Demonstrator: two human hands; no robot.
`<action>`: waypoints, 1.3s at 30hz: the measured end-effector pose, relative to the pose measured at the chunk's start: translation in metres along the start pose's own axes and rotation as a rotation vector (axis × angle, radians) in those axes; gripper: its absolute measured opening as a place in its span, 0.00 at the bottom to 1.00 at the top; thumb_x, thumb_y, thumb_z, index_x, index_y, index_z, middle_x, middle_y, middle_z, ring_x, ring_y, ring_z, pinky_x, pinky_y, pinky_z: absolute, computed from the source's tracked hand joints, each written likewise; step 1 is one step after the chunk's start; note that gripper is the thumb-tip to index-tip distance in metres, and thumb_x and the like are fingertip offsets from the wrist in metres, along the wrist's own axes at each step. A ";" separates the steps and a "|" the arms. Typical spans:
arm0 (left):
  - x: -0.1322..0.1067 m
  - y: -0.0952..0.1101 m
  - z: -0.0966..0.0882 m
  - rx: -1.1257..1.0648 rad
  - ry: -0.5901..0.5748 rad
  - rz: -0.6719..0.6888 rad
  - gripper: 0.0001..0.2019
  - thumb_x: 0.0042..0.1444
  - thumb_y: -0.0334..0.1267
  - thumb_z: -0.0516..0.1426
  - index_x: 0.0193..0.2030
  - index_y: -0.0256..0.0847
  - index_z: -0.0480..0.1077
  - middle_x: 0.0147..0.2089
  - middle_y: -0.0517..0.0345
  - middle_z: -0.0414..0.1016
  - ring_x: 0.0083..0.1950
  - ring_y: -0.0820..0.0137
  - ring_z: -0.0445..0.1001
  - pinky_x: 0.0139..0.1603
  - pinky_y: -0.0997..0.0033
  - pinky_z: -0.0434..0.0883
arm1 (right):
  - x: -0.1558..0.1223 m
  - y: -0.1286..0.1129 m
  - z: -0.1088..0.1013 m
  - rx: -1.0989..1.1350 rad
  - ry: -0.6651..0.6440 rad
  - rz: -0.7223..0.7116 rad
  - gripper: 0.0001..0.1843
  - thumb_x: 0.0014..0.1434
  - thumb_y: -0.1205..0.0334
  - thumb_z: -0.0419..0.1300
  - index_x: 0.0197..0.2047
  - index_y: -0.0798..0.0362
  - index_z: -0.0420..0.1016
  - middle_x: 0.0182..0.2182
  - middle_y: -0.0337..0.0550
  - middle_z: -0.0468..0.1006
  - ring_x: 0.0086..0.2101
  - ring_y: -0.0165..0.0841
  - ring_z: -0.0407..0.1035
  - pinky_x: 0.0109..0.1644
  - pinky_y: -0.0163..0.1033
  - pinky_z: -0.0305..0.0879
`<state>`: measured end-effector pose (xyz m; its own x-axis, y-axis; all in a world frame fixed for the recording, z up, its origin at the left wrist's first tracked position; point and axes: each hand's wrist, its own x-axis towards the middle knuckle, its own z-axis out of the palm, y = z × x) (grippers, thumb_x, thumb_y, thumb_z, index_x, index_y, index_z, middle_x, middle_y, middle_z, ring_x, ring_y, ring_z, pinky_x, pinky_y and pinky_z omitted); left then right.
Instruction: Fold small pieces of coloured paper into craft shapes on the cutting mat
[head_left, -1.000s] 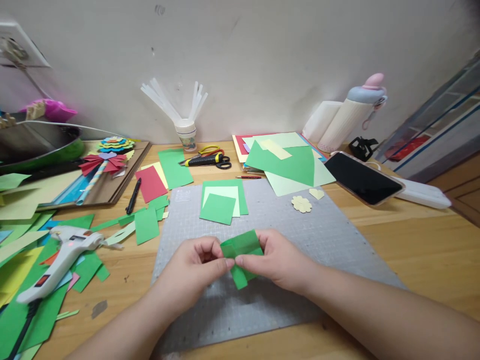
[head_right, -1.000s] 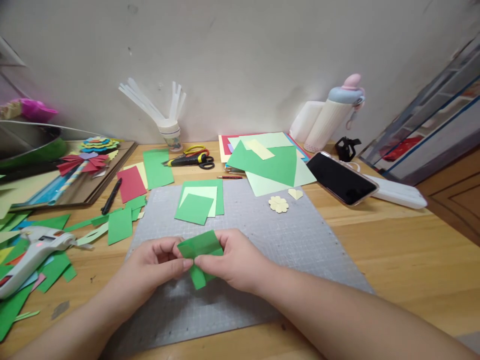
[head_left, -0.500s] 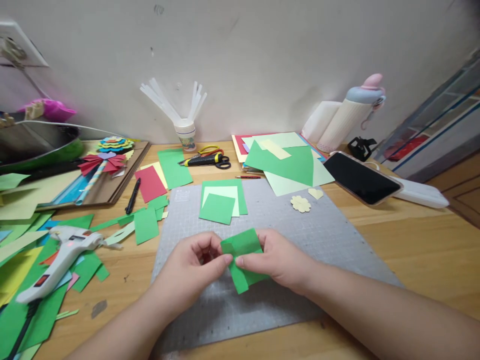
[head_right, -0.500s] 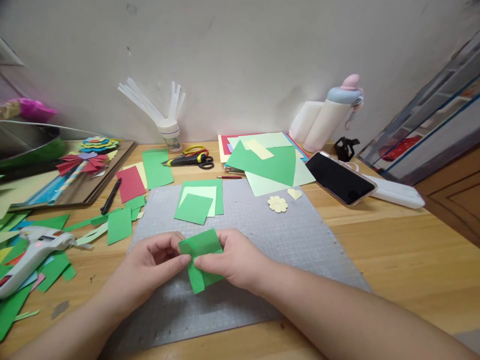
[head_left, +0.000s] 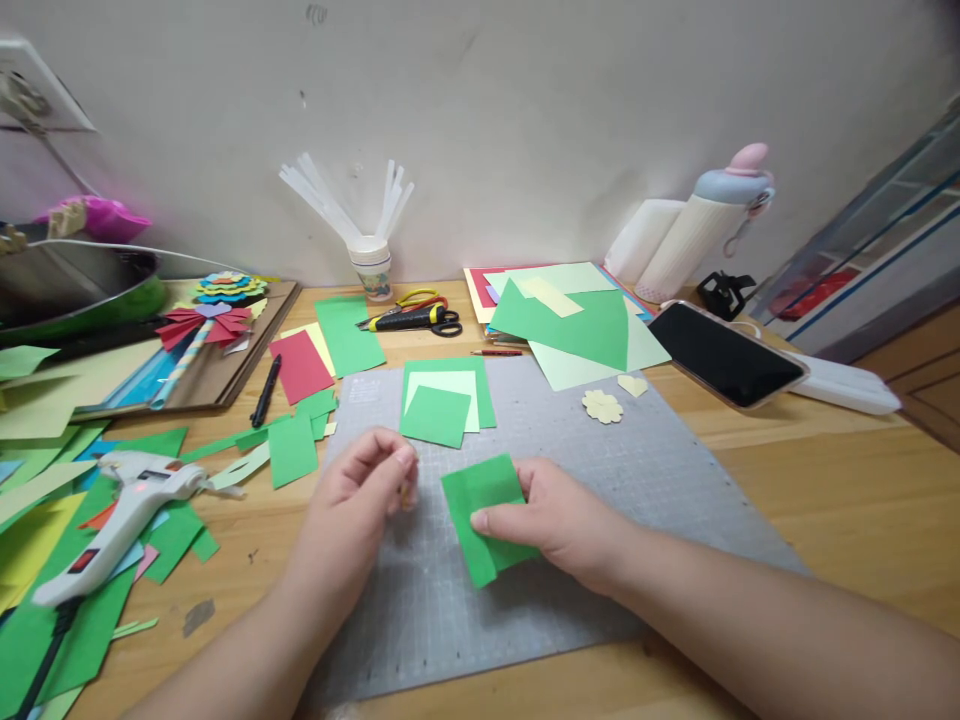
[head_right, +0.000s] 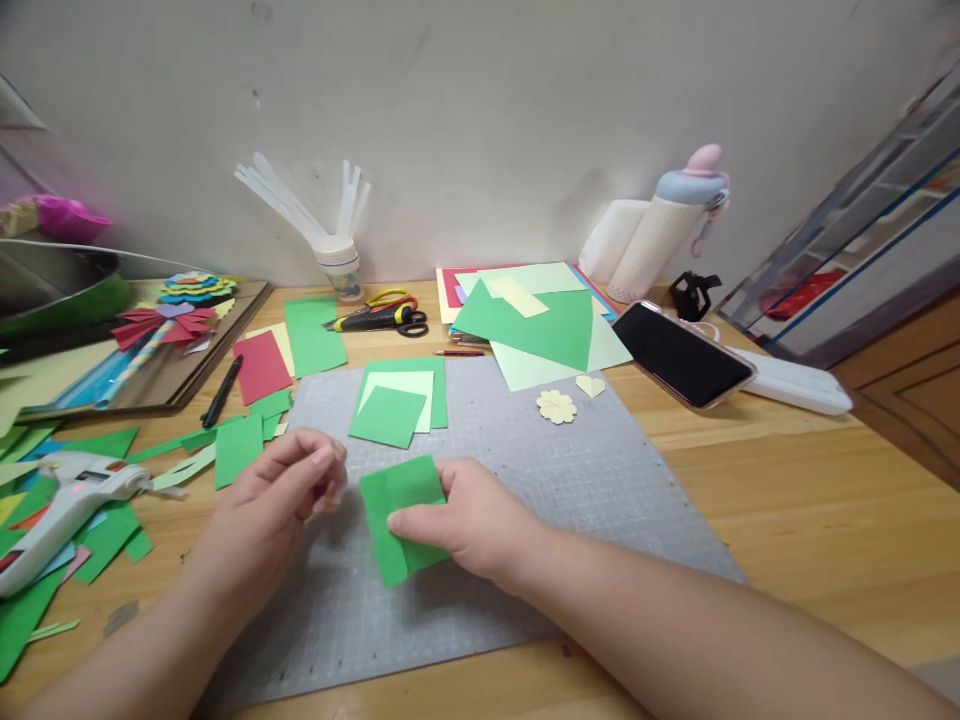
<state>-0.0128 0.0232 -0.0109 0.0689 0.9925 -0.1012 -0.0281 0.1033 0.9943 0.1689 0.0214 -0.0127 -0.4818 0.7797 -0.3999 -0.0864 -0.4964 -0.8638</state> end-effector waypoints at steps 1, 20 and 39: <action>-0.001 0.000 0.002 0.022 -0.062 -0.034 0.10 0.56 0.42 0.55 0.28 0.41 0.63 0.23 0.67 0.62 0.24 0.76 0.58 0.27 0.76 0.56 | 0.000 0.000 0.001 0.022 0.018 -0.021 0.07 0.43 0.64 0.63 0.29 0.56 0.74 0.24 0.36 0.72 0.24 0.27 0.64 0.31 0.33 0.61; -0.012 -0.006 0.011 0.332 -0.280 0.003 0.13 0.59 0.43 0.50 0.25 0.42 0.58 0.23 0.67 0.54 0.26 0.73 0.53 0.25 0.74 0.54 | -0.001 0.004 0.004 -0.073 0.041 -0.101 0.08 0.47 0.62 0.61 0.26 0.55 0.64 0.21 0.32 0.59 0.24 0.26 0.53 0.28 0.33 0.51; -0.014 -0.005 0.009 0.423 -0.279 0.078 0.16 0.62 0.43 0.47 0.23 0.42 0.56 0.22 0.66 0.53 0.25 0.73 0.53 0.25 0.74 0.53 | -0.002 0.004 0.003 0.078 0.072 -0.154 0.11 0.46 0.60 0.65 0.27 0.56 0.67 0.23 0.34 0.63 0.26 0.27 0.56 0.31 0.34 0.55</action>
<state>-0.0049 0.0078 -0.0139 0.3479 0.9349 -0.0701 0.3583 -0.0635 0.9314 0.1668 0.0174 -0.0143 -0.3938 0.8729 -0.2880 -0.2229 -0.3947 -0.8914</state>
